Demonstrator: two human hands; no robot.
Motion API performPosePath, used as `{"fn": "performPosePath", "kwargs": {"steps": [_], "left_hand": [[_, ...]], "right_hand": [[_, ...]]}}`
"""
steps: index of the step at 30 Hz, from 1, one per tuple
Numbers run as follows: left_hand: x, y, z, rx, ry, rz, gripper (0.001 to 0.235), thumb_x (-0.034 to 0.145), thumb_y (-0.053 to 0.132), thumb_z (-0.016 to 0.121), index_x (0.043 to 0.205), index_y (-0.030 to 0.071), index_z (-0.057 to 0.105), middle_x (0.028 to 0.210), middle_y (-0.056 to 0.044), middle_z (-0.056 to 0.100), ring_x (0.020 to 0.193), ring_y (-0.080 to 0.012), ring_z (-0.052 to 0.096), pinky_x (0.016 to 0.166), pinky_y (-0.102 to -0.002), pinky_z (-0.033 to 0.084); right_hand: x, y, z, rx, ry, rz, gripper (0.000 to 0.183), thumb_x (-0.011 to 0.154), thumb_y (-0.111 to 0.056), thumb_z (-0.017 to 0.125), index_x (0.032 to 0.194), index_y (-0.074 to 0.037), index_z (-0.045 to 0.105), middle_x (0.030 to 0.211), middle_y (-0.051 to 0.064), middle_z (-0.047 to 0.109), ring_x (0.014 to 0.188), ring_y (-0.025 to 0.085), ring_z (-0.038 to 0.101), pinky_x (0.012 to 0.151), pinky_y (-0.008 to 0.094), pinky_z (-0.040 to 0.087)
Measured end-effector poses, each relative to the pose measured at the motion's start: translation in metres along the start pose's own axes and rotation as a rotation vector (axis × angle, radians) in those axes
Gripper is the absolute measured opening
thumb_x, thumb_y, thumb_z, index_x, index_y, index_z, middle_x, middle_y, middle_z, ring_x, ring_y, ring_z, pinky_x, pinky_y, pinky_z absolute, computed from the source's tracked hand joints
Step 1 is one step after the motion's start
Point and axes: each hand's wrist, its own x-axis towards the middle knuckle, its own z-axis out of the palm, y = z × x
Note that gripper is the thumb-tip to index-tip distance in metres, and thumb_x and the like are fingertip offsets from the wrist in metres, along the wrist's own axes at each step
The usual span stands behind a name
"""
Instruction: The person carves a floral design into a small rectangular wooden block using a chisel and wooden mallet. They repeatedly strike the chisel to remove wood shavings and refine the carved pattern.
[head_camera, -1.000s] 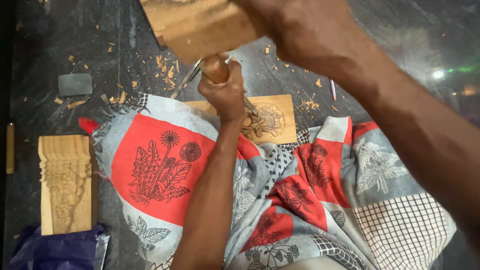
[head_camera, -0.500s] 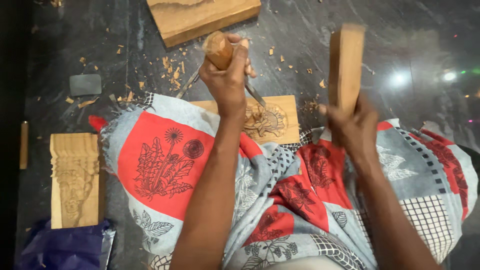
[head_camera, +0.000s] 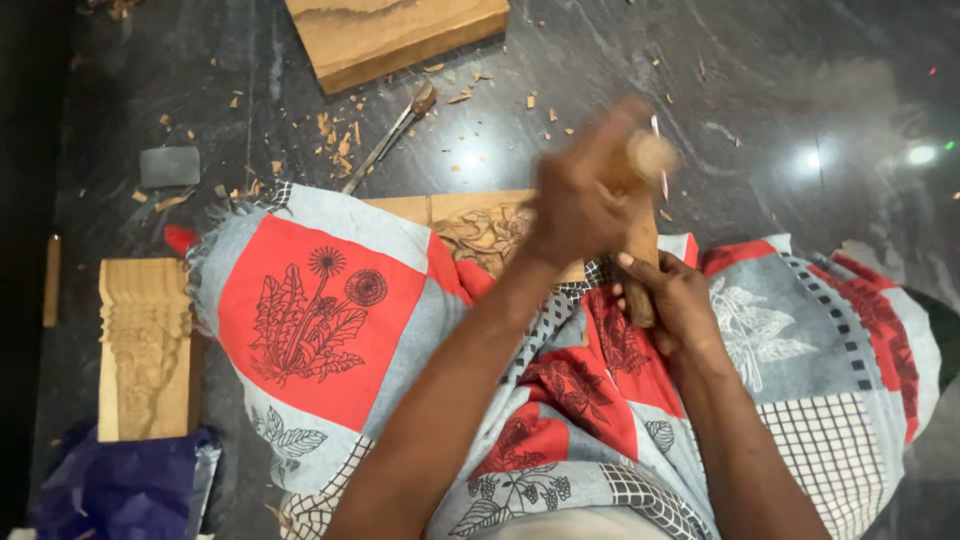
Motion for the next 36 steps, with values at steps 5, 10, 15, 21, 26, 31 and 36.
{"fn": "performPosePath", "kwargs": {"steps": [5,10,15,21,26,31,36], "left_hand": [[-0.025,0.011,0.034,0.119,-0.171,0.100,0.061,0.064,0.015,0.081,0.120,0.004,0.058,0.099,-0.015,0.069,0.084,-0.0330,0.072,0.074,-0.043,0.059],[-0.041,-0.002,0.035,0.107,-0.185,0.101,0.050,0.067,0.014,0.080,0.108,0.006,0.053,0.093,-0.011,0.066,0.086,-0.0315,0.072,0.074,-0.044,0.058],[-0.048,-0.012,0.036,0.128,-0.198,0.058,0.048,0.065,0.011,0.079,0.104,0.006,0.052,0.089,-0.011,0.065,0.084,-0.0314,0.071,0.071,-0.045,0.057],[-0.046,-0.016,0.035,0.125,-0.158,0.062,0.049,0.068,0.007,0.077,0.110,0.001,0.054,0.092,-0.013,0.064,0.083,-0.0315,0.070,0.070,-0.042,0.058],[-0.044,-0.015,0.033,0.136,-0.153,0.049,0.045,0.067,0.007,0.076,0.105,0.003,0.054,0.087,-0.013,0.063,0.078,-0.0321,0.069,0.068,-0.043,0.056],[-0.045,-0.017,0.035,0.151,-0.133,0.045,0.039,0.070,0.006,0.076,0.102,0.005,0.054,0.085,-0.013,0.063,0.076,-0.0320,0.068,0.069,-0.043,0.055],[-0.044,-0.017,0.034,0.158,-0.110,0.039,0.035,0.077,0.007,0.076,0.104,0.005,0.054,0.085,-0.012,0.063,0.079,-0.0300,0.069,0.066,-0.040,0.055]], "right_hand": [[0.004,0.015,-0.012,0.005,-0.011,-0.104,0.011,0.098,-0.007,0.055,0.093,0.001,0.062,0.066,0.008,0.060,0.046,0.016,0.050,0.049,0.031,0.047],[0.012,0.023,-0.017,0.024,0.023,-0.079,0.013,0.098,-0.009,0.055,0.089,-0.004,0.062,0.065,0.006,0.058,0.047,0.015,0.049,0.047,0.032,0.044],[0.011,0.023,-0.019,-0.018,-0.022,-0.081,0.016,0.097,-0.006,0.053,0.086,0.000,0.062,0.064,0.008,0.057,0.049,0.016,0.051,0.050,0.031,0.045],[0.011,0.021,-0.019,-0.036,0.013,-0.043,0.012,0.094,-0.001,0.051,0.089,0.002,0.061,0.066,0.011,0.060,0.048,0.016,0.050,0.048,0.030,0.044],[0.009,0.019,-0.018,-0.017,-0.035,-0.078,0.009,0.096,-0.001,0.054,0.091,0.003,0.060,0.066,0.011,0.060,0.046,0.015,0.050,0.049,0.029,0.044],[0.009,0.020,-0.018,-0.012,-0.006,-0.069,0.008,0.097,-0.003,0.056,0.092,0.002,0.061,0.067,0.010,0.061,0.048,0.015,0.053,0.049,0.029,0.046],[0.009,0.019,-0.017,-0.020,0.017,-0.053,0.010,0.100,-0.006,0.057,0.097,0.002,0.060,0.070,0.011,0.062,0.053,0.016,0.057,0.051,0.029,0.049]]}}
